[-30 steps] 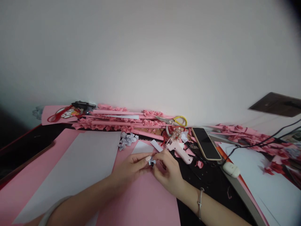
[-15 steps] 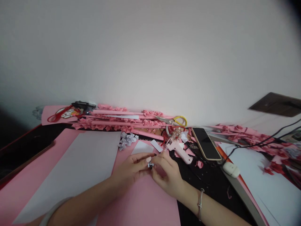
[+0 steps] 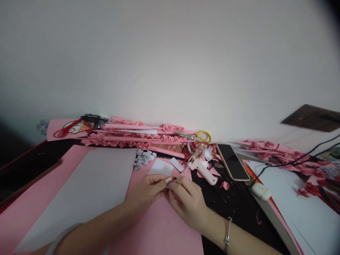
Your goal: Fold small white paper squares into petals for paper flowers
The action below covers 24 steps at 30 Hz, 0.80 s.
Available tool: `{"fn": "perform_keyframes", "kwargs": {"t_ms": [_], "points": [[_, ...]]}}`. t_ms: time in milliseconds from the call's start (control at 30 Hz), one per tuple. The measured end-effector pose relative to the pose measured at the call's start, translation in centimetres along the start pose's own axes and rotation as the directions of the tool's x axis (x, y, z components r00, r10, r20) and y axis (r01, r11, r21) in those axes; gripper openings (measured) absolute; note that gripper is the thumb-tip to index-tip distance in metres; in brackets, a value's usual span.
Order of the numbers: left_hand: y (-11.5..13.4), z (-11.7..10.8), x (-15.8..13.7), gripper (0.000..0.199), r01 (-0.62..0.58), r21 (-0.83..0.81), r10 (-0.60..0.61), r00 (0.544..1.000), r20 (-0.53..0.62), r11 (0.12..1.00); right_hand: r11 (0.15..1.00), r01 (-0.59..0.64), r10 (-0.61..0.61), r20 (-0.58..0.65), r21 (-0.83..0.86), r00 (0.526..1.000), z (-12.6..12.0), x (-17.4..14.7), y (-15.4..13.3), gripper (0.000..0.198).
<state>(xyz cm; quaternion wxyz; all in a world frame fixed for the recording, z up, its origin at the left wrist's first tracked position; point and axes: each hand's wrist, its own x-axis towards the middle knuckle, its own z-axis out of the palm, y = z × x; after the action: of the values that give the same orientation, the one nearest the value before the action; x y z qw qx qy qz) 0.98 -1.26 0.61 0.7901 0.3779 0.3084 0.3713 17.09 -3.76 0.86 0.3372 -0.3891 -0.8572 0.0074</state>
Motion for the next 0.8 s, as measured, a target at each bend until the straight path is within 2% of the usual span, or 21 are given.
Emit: {"fn": "perform_keyframes", "kwargs": {"t_ms": [300,800], "points": [[0.21,-0.02,-0.02,0.022,-0.033,-0.054,0.029,0.997,-0.069,0.998,0.949,-0.156,0.186,-0.088,0.273,0.979,0.11,0.27,0.33,0.024],[0.07,0.02,-0.21,0.014,-0.02,-0.119,0.021,1.0,0.003,0.993,0.933,-0.136,0.174,-0.088,0.333,0.981,0.05,0.49,0.3,0.021]]}}
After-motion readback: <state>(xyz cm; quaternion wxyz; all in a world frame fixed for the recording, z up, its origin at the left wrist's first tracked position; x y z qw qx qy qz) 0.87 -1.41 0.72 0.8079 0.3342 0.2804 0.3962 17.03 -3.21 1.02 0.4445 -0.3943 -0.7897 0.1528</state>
